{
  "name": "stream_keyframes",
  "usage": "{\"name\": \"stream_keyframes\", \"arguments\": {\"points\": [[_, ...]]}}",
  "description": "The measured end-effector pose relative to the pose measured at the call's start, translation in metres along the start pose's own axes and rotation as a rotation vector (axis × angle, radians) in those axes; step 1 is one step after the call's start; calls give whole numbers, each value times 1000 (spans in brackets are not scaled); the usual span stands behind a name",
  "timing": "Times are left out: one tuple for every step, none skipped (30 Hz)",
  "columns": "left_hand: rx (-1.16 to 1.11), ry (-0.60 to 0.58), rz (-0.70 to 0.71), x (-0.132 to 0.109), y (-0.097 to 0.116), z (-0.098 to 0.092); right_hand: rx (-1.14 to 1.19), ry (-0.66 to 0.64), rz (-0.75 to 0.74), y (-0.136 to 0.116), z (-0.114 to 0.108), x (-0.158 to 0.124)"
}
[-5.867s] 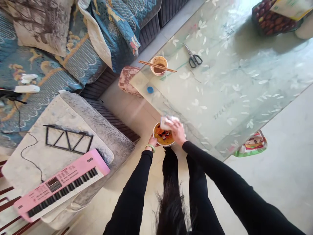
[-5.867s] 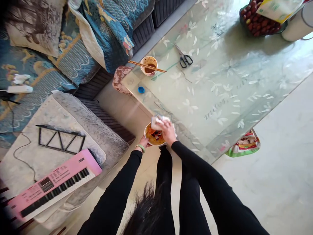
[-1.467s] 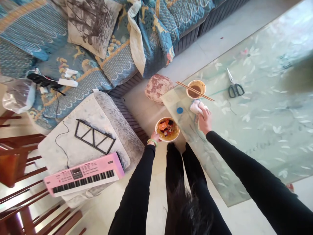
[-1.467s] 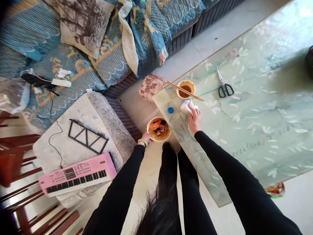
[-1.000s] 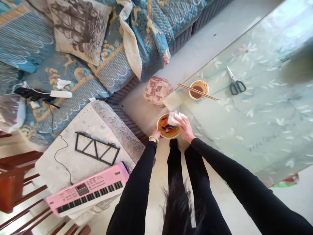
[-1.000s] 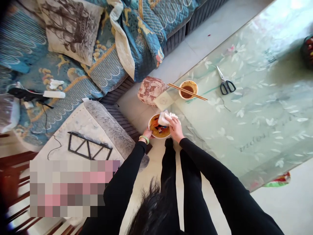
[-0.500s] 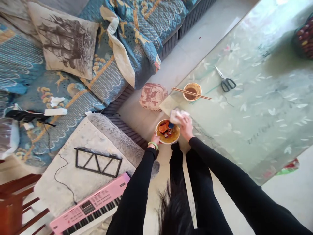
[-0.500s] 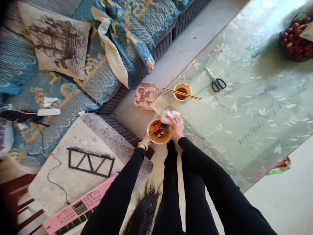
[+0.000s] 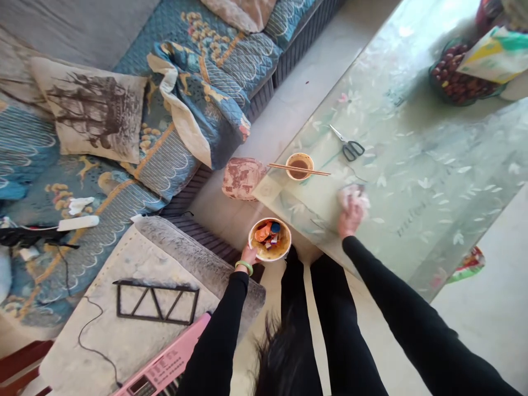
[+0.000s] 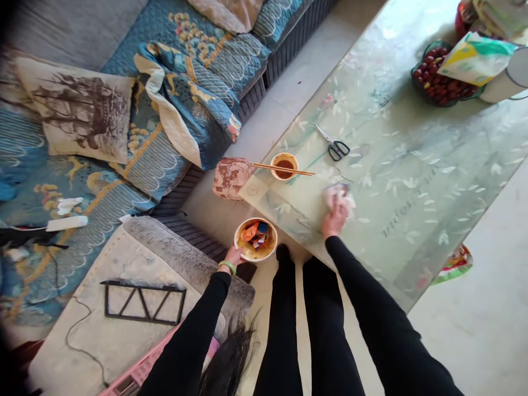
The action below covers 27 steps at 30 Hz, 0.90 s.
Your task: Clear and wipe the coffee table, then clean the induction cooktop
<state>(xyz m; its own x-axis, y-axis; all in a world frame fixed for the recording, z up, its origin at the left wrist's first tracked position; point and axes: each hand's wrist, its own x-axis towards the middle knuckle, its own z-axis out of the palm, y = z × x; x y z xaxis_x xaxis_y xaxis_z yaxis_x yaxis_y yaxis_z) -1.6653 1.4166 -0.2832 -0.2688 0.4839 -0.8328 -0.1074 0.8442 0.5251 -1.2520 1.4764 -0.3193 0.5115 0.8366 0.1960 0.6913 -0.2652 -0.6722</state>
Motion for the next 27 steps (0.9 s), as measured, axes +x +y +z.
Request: {"name": "stream_keyframes", "arguments": {"points": [[14,33,-19,-7,-1,-3,34,-101,-65,-10,9,-15],[27,68,-31,-16,-3,-7,83,-208,-134,-23,16,-31],[35,96,-36,-28,-4,-12,144,-305,-193,-35,20,-46],[38,119,-36,-40,-5,-18,213,-380,-231,-45,18,-58],[39,146,-39,-54,-6,-23,281,-429,-247,-51,13,-65],[31,172,-46,-68,-7,-27,337,-444,-242,-51,3,-67],[31,200,-59,-82,-8,-30,373,-423,-217,-46,-10,-65],[36,219,-67,-95,-8,-31,380,-366,-179,-35,-26,-59],[41,225,-68,-107,-7,-29,355,-279,-134,-20,-44,-51],[46,221,-60,-118,-6,-23,300,-178,-91,-1,-62,-43],[48,203,-44,-127,-3,-13,224,-80,-56,20,-79,-35],[46,178,-24,-135,0,1,138,-11,-38,41,-94,-30],[43,148,-5,-141,4,19,59,18,-39,61,-106,-27],[37,116,10,-145,9,40,-6,4,-55,79,-115,-26],[33,80,19,-147,13,64,-52,-41,-79,94,-119,-25],[30,40,21,-147,17,90,-81,-96,-104,106,-120,-23],[28,-1,19,-146,21,117,-98,-143,-123,114,-117,-19],[26,-43,16,-144,25,143,-108,-170,-130,119,-112,-10],[25,-79,12,-141,28,167,-116,-174,-128,122,-104,5],[21,-104,10,-138,30,189,-123,-165,-124,122,-95,25],[18,-120,8,-135,32,208,-127,-153,-123,122,-86,52],[13,-126,9,-131,33,223,-128,-147,-127,120,-75,83],[7,-128,14,-128,33,236,-125,-148,-138,118,-64,117],[2,-131,22,-126,34,245,-118,-157,-151,114,-54,150],[-2,-134,35,-124,34,252,-109,-163,-155,110,-44,180],[-5,-133,49,-124,35,258,-98,-165,-149,106,-35,204],[-7,-129,60,-124,36,263,-85,-165,-143,101,-29,220]]}}
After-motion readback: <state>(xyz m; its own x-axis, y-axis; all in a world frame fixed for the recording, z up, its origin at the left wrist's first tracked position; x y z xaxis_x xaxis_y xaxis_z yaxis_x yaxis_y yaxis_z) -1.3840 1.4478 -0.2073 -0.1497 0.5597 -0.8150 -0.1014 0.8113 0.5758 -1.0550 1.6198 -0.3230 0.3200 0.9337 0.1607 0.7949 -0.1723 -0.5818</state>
